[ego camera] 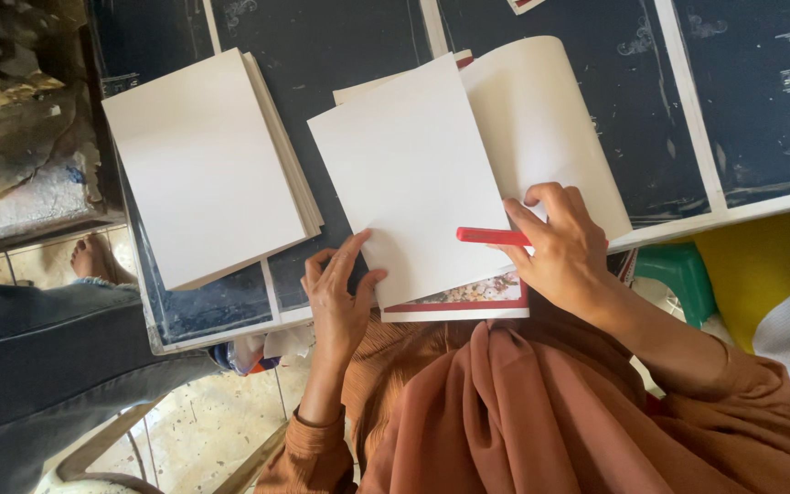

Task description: The person inserts blank white paper sheets into the center of small book covers and stacks them on a table. They repeatedly pick up a cover, place a sheet inside, and set the assembled book down.

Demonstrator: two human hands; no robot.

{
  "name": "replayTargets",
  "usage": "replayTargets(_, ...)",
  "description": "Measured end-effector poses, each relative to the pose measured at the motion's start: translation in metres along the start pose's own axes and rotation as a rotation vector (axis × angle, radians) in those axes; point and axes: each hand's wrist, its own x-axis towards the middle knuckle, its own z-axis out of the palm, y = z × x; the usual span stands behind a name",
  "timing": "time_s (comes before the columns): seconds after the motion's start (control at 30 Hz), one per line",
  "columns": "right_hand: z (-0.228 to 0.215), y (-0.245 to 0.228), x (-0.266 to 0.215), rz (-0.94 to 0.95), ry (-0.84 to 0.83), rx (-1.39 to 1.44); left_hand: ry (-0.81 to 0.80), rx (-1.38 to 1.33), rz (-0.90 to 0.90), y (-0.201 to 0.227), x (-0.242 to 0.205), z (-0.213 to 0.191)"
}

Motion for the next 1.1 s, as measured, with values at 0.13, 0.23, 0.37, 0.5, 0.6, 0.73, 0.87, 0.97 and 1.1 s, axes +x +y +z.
replayTargets(0.13,-0.002,0.000,0.001,0.012,-0.106,-0.124,0.010,0.012,-0.021,-0.001,0.000,0.002)
replayTargets(0.23,0.008,0.008,-0.006,0.006,-0.160,-0.122,0.013,0.044,-0.019,-0.003,0.001,0.004)
replayTargets(0.37,0.009,0.013,-0.008,-0.021,-0.272,-0.120,0.008,0.075,-0.012,-0.003,0.002,0.003)
replayTargets(0.5,0.021,0.022,-0.016,-0.029,-0.308,-0.114,0.007,0.103,0.000,-0.005,0.002,0.004)
replayTargets(0.6,0.025,0.025,-0.019,-0.043,-0.321,-0.114,0.011,0.112,-0.006,-0.003,0.003,0.003)
replayTargets(0.73,0.026,0.024,-0.020,-0.079,-0.320,-0.115,0.006,0.120,0.000,-0.005,0.002,0.004)
replayTargets(0.87,0.029,0.021,-0.026,-0.098,-0.283,-0.133,0.007,0.117,-0.007,-0.008,0.002,0.005)
replayTargets(0.97,0.029,0.021,-0.027,-0.109,-0.231,-0.103,0.037,0.151,0.007,0.001,0.003,0.001)
replayTargets(1.1,-0.021,0.011,-0.039,-0.065,-0.138,0.071,-0.021,0.189,0.075,0.000,0.009,0.002)
